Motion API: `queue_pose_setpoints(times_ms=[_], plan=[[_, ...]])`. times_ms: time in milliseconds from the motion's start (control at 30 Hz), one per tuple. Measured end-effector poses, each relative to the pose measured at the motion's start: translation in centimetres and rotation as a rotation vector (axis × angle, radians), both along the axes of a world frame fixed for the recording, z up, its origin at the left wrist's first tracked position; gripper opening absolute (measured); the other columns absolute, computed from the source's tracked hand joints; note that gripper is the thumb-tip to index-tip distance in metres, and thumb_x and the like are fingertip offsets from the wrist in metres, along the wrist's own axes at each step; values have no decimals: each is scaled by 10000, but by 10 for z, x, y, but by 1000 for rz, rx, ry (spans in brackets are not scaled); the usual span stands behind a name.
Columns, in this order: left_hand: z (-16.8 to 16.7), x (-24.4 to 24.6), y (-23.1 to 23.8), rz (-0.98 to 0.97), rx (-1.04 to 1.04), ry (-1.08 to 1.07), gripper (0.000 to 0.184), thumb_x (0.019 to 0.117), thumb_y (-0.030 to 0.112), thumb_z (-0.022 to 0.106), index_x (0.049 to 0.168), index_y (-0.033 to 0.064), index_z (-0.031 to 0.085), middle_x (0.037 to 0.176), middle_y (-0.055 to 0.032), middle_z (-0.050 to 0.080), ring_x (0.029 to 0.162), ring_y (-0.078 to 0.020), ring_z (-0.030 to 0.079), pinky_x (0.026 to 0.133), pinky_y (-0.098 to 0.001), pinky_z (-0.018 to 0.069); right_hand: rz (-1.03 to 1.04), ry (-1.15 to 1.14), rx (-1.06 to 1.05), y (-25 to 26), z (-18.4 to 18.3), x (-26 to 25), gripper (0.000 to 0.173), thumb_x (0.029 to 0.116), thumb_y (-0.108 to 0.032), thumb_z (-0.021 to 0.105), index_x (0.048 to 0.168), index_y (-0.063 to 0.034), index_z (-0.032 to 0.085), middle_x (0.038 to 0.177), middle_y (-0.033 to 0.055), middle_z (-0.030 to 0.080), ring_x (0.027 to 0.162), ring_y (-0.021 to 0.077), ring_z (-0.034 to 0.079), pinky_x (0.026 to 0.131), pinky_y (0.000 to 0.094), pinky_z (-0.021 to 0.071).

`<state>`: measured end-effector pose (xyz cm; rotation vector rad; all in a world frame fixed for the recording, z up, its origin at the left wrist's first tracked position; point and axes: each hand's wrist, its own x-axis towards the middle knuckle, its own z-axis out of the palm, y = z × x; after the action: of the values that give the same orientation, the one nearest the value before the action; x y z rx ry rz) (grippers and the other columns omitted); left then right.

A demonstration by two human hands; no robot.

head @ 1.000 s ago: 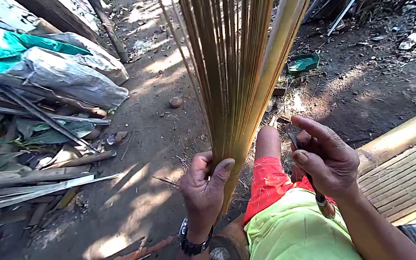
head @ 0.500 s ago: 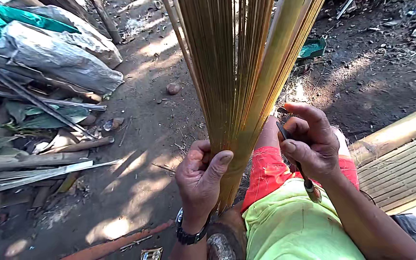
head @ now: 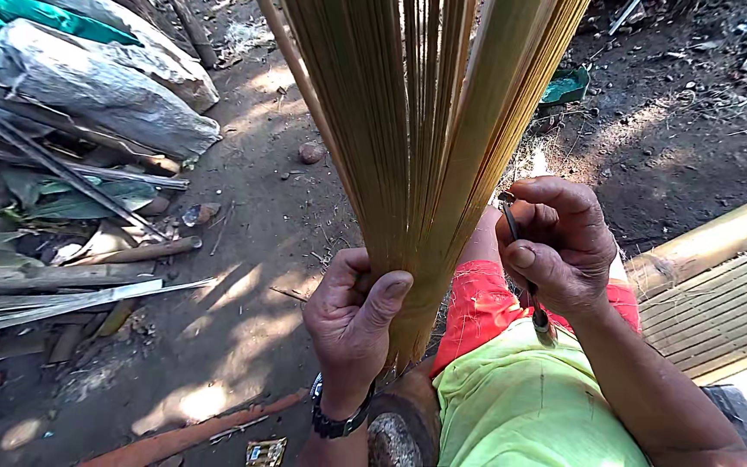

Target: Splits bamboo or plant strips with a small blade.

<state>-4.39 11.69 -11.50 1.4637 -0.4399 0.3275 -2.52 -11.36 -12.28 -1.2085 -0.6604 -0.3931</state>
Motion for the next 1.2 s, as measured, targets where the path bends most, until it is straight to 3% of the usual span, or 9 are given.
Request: queue_pose_setpoints(times_ms=[200,333,433,533,733,1067,1200], plan=[[2,0,0,14,-16,-9,224,967,176,714,1173,104,664,955,-5,723,797,-92,706,722,-261,621,-112,-31,-21,-3,8,8,334,1018,-120,629,1349,-85,611,916,37,641,588,52,552,455,190,491],[3,1,2,39,-45,-39,231,971,181,709,1184,103,666,981,-6,727,826,-96,711,746,-265,623,-174,-9,-20,-14,9,11,386,1029,-175,624,1407,-124,567,948,28,655,585,53,556,453,192,488],[2,2,3,55,-87,-42,232,980,188,696,1192,98,668,1005,-11,727,855,-100,710,769,-273,619,-113,-61,-110,-9,9,8,527,991,-185,668,1480,-178,473,931,17,648,573,60,562,433,204,498],[3,2,5,74,-123,-55,220,983,196,690,1180,99,667,1002,-10,723,858,-100,708,774,-274,617,-43,-120,-138,0,8,11,647,949,-136,704,1523,-141,407,901,22,632,604,66,570,475,214,519],[9,0,4,120,-195,-109,236,982,202,691,1195,100,675,1026,-13,728,885,-98,711,797,-279,617,28,-110,-129,7,14,15,625,962,-140,694,1522,-142,417,884,25,622,582,60,544,456,202,493],[85,44,-25,-29,-306,-99,239,1059,288,561,1156,96,665,991,-41,717,883,-131,720,789,-318,631,-154,-74,-72,-37,52,11,491,1008,-307,649,1472,-217,516,847,7,614,493,62,491,391,205,444],[81,37,-49,-133,-319,11,249,1068,293,538,1151,90,658,969,-61,716,851,-140,723,760,-329,636,-204,-113,-59,-53,60,5,517,996,-306,669,1479,-217,504,837,0,609,505,56,504,399,201,456]])
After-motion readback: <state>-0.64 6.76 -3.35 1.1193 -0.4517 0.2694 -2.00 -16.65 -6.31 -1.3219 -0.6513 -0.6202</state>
